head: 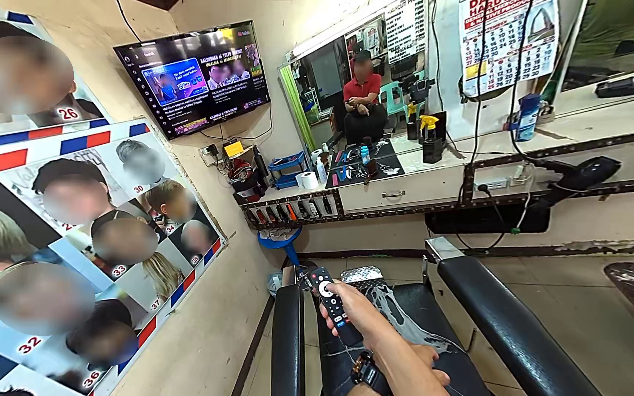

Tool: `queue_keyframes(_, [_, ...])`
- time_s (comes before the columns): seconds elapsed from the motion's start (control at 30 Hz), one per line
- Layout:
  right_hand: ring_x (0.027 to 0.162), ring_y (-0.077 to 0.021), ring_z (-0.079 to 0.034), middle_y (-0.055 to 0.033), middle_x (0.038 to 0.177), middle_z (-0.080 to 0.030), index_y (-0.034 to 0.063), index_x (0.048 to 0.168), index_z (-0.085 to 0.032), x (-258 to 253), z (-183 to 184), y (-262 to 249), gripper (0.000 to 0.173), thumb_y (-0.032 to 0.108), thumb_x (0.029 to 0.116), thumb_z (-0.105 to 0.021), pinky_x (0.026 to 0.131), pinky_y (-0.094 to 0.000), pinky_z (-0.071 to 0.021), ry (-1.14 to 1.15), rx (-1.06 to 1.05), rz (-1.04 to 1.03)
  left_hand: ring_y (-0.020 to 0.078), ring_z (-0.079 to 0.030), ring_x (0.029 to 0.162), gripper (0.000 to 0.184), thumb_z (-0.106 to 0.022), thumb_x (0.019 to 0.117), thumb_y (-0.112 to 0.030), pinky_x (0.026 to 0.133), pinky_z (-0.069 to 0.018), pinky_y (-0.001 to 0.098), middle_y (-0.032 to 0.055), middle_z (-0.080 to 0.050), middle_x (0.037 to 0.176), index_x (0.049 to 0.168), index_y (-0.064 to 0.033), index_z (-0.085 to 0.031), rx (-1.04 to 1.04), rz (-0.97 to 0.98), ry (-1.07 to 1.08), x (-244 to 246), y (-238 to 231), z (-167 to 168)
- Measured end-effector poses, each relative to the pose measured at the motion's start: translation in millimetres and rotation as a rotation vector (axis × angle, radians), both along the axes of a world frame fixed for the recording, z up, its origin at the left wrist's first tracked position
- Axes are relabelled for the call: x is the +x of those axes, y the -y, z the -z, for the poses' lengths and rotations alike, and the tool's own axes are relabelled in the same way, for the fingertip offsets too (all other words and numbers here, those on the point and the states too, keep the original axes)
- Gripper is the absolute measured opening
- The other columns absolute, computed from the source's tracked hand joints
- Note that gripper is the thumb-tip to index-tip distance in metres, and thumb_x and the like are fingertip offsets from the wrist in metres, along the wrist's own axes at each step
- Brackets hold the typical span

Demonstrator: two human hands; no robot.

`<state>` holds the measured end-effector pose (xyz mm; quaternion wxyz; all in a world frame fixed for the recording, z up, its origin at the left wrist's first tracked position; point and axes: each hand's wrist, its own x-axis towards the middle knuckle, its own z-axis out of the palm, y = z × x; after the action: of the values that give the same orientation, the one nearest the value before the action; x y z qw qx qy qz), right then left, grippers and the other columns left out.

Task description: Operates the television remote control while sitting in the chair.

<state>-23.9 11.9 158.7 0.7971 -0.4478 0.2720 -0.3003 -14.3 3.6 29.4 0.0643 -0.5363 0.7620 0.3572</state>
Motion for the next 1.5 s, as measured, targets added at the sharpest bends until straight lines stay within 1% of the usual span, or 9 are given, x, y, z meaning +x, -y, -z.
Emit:
queue_keyframes(0.17, [0.056, -0.0184, -0.064, -0.0096, 0.075, -0.063, 0.0074, 0.132, -0.054, 0, -1, 0, 0.039, 0.032, 0.1137, -0.03, 0.049, -0.0292, -0.0545, -0.037, 0.011, 0.007, 0.0357, -0.061, 0.128, 0.053, -0.055, 0.1051, -0.04, 0.112, -0.0426, 0.0551, 0.0204, -0.065, 0.135, 0.146, -0.0065, -0.056, 0.004, 0.006, 0.0, 3, 6, 14])
queue_keyframes(0.3, [0.056, -0.0186, -0.063, -0.0095, 0.075, -0.063, 0.0074, 0.134, -0.053, 0, -1, 0, 0.04, 0.032, 0.1138, -0.029, 0.049, -0.0293, -0.0541, -0.034, 0.011, 0.007, 0.0362, -0.061, 0.128, 0.051, -0.055, 0.1057, -0.038, 0.112, -0.0426, 0.0552, 0.0213, -0.065, 0.135, 0.146, -0.0057, -0.055, 0.017, 0.005, -0.002, 2, 4, 6])
queue_keyframes(0.43, [0.056, -0.0179, -0.063, -0.0088, 0.074, -0.063, 0.0066, 0.132, -0.055, 1, 1, 1, 0.041, 0.034, 0.1138, -0.031, 0.049, -0.0291, -0.0545, -0.047, -0.017, 0.007, 0.0362, -0.061, 0.128, 0.054, -0.054, 0.1053, -0.042, 0.111, -0.043, 0.0565, 0.02, -0.065, 0.135, 0.147, -0.0092, -0.054, 0.012, 0.029, 0.023, 5, 9, 17])
queue_keyframes(0.5, [0.057, -0.0176, -0.063, -0.008, 0.075, -0.063, 0.007, 0.132, -0.055, 2, 2, 2, 0.041, 0.035, 0.1137, -0.032, 0.051, -0.0298, -0.0555, -0.084, -0.059, 0.004, 0.0368, -0.062, 0.127, 0.053, -0.054, 0.1057, -0.041, 0.11, -0.0436, 0.0574, 0.0204, -0.065, 0.135, 0.148, -0.009, -0.054, 0.003, 0.026, 0.022, 3, 5, 7])
queue_keyframes(0.6, [0.057, -0.0178, -0.064, -0.0083, 0.076, -0.063, 0.0073, 0.133, -0.054, 4, 3, 2, 0.041, 0.036, 0.1136, -0.032, 0.052, -0.0302, -0.0554, -0.11, -0.079, -0.002, 0.0376, -0.059, 0.13, 0.052, -0.053, 0.1072, -0.035, 0.113, -0.0418, 0.0561, 0.0232, -0.063, 0.138, 0.148, -0.0034, -0.052, 0.024, 0.03, 0.012, -2, -7, -24])
queue_keyframes(0.67, [0.057, -0.0181, -0.064, -0.0086, 0.076, -0.063, 0.0077, 0.134, -0.053, 4, 2, 2, 0.041, 0.037, 0.1136, -0.032, 0.052, -0.0303, -0.0553, -0.114, -0.071, 0.0, 0.037, -0.059, 0.131, 0.052, -0.052, 0.1078, -0.034, 0.114, -0.0413, 0.055, 0.0235, -0.062, 0.139, 0.148, -0.0021, -0.051, 0.04, 0.036, 0.017, -4, -9, -35])
queue_keyframes(0.9, [0.058, -0.0183, -0.064, -0.0084, 0.075, -0.064, 0.0079, 0.136, -0.053, 4, 3, 3, 0.041, 0.036, 0.1139, -0.031, 0.052, -0.0307, -0.0559, -0.119, -0.097, 0.014, 0.0379, -0.061, 0.128, 0.051, -0.054, 0.1063, -0.036, 0.111, -0.0432, 0.0563, 0.0229, -0.065, 0.135, 0.146, -0.0036, -0.055, -0.01, 0.025, -0.002, 0, -5, -14])
queue_keyframes(1.13, [0.057, -0.0183, -0.064, -0.0084, 0.075, -0.064, 0.0077, 0.133, -0.053, 3, 2, 1, 0.04, 0.036, 0.1138, -0.032, 0.051, -0.0302, -0.0559, -0.119, -0.094, 0.012, 0.0378, -0.059, 0.131, 0.051, -0.052, 0.1078, -0.035, 0.113, -0.0416, 0.0557, 0.0232, -0.062, 0.138, 0.148, -0.0036, -0.053, 0.035, 0.014, 0.038, -6, -11, -35])
queue_keyframes(1.5, [0.058, -0.0183, -0.064, -0.0083, 0.076, -0.064, 0.0078, 0.133, -0.054, 4, 3, 2, 0.042, 0.036, 0.1138, -0.031, 0.052, -0.0306, -0.056, -0.114, -0.088, -0.001, 0.0384, -0.057, 0.133, 0.05, -0.051, 0.1085, -0.033, 0.114, -0.0404, 0.0563, 0.0236, -0.062, 0.139, 0.149, -0.0039, -0.051, 0.051, 0.022, 0.065, -9, -13, -45])
